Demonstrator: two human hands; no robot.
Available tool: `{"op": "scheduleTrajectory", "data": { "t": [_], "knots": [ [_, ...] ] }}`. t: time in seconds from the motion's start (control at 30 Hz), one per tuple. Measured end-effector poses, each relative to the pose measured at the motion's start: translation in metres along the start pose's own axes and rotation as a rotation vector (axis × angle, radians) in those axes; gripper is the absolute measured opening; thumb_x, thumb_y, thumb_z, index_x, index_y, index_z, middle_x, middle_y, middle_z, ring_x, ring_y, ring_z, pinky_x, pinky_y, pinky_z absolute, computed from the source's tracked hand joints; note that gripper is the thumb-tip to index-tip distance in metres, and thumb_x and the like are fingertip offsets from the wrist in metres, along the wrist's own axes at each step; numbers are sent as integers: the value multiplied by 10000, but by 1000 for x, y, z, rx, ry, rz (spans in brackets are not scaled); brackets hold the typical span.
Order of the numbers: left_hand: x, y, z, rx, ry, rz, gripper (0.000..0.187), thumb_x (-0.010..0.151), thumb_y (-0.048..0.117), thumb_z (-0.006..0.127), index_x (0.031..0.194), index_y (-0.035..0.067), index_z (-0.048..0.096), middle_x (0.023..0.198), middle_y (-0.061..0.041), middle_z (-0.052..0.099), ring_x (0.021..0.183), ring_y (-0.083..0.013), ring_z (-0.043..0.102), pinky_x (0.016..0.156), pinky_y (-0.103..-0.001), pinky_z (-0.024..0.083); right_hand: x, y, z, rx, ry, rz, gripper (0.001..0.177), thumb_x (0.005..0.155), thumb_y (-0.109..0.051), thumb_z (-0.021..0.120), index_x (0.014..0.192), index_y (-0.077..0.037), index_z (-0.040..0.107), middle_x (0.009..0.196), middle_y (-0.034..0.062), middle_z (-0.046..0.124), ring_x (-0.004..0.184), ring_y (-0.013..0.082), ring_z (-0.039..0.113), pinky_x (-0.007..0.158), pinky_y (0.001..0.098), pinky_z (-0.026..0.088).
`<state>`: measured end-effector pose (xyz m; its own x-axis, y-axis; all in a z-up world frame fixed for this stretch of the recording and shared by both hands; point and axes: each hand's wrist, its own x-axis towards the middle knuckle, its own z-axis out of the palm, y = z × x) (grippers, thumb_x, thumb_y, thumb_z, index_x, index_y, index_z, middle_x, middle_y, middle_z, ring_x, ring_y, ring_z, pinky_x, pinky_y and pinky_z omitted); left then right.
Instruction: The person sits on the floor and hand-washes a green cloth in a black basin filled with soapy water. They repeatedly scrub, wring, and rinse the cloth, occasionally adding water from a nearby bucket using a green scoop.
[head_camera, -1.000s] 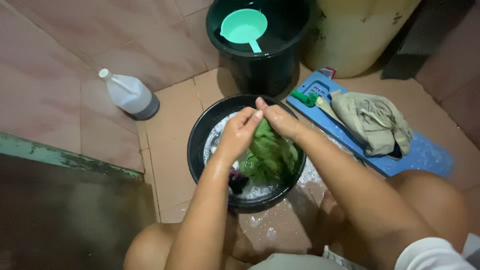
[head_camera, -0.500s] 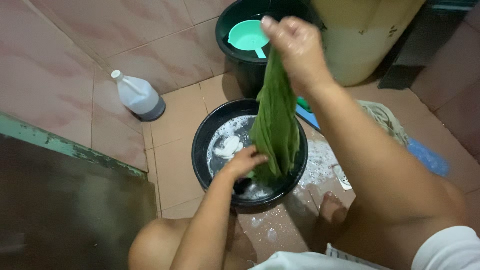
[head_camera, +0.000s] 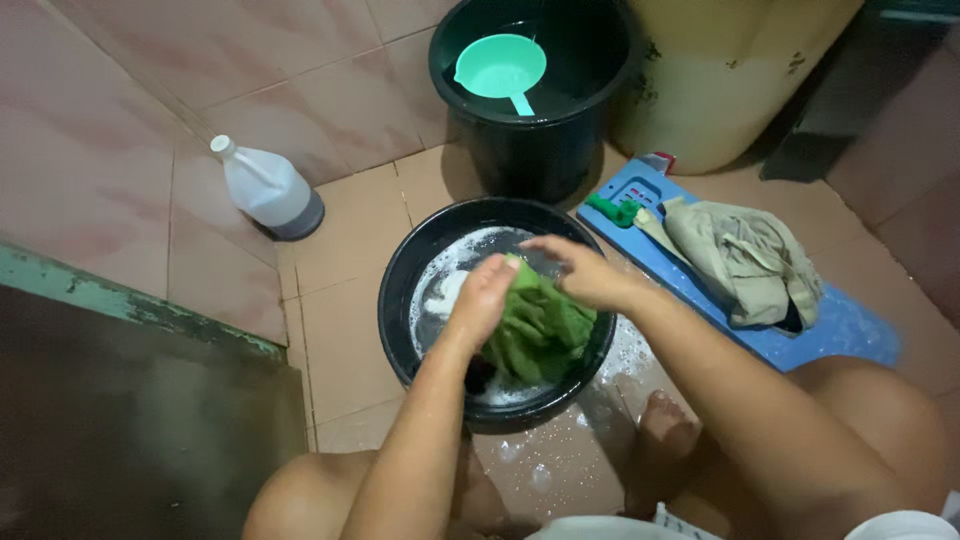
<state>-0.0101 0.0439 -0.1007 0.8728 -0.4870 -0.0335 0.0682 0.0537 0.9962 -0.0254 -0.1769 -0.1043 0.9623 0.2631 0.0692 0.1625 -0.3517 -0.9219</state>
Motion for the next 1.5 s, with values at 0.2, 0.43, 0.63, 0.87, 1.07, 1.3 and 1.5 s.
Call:
{"op": "scheduleTrajectory", "data": {
  "t": [0.2,0.43,0.63,0.87,1.07,1.3,1.5],
  "knots": [
    [3,8,10,-59,-99,-78,205,1020,278,614,1056,78,639,907,-1,656,822,-97,594,735,-255,505,1,22,11,136,-107,214,350,877,-51,641,1225,-85,649,1079,41,728,1025,163,659,906,308,530],
    [5,16,-5,505,152,433,163,1017,216,644,1106,84,681,1099,-134,659,1020,-215,607,852,-317,515,-2,3,-19,257,82,302,214,864,-136,659,1065,-62,670,953,69,687,870,141,635,779,294,513],
    [-2,41,3,353,205,124,243,1043,284,585,1079,57,664,935,-80,703,888,-144,642,827,-284,531,1,1,10,106,-99,170,548,746,-235,801,1229,-94,584,1143,108,677,1069,201,629,929,333,504],
    [-12,80,-33,-686,402,176,240,1128,284,456,1145,61,544,1074,-144,641,990,-283,661,925,-515,579,-10,-14,-9,16,-132,490,797,765,-432,791,1481,-205,525,1421,46,593,1307,208,551,1101,411,421],
    [30,-29,20,-827,427,-611,491,1067,381,330,1295,35,594,1214,-177,691,1085,-315,678,897,-494,577,11,-69,32,649,343,136,368,863,-310,766,1162,-96,756,1028,52,754,916,181,687,861,363,561],
    [32,-70,55,-822,440,-446,311,1040,276,456,1100,47,657,983,-131,687,836,-273,683,705,-442,581,39,-44,61,376,614,136,325,949,-262,745,760,-3,693,709,121,669,641,190,626,623,391,524],
    [21,-36,28,-1072,181,-485,469,1041,474,409,947,55,597,920,-143,648,807,-265,675,693,-423,624,1,-49,105,-19,534,-408,299,1024,-301,684,876,-47,735,846,101,724,775,181,710,815,388,590]
  ]
}}
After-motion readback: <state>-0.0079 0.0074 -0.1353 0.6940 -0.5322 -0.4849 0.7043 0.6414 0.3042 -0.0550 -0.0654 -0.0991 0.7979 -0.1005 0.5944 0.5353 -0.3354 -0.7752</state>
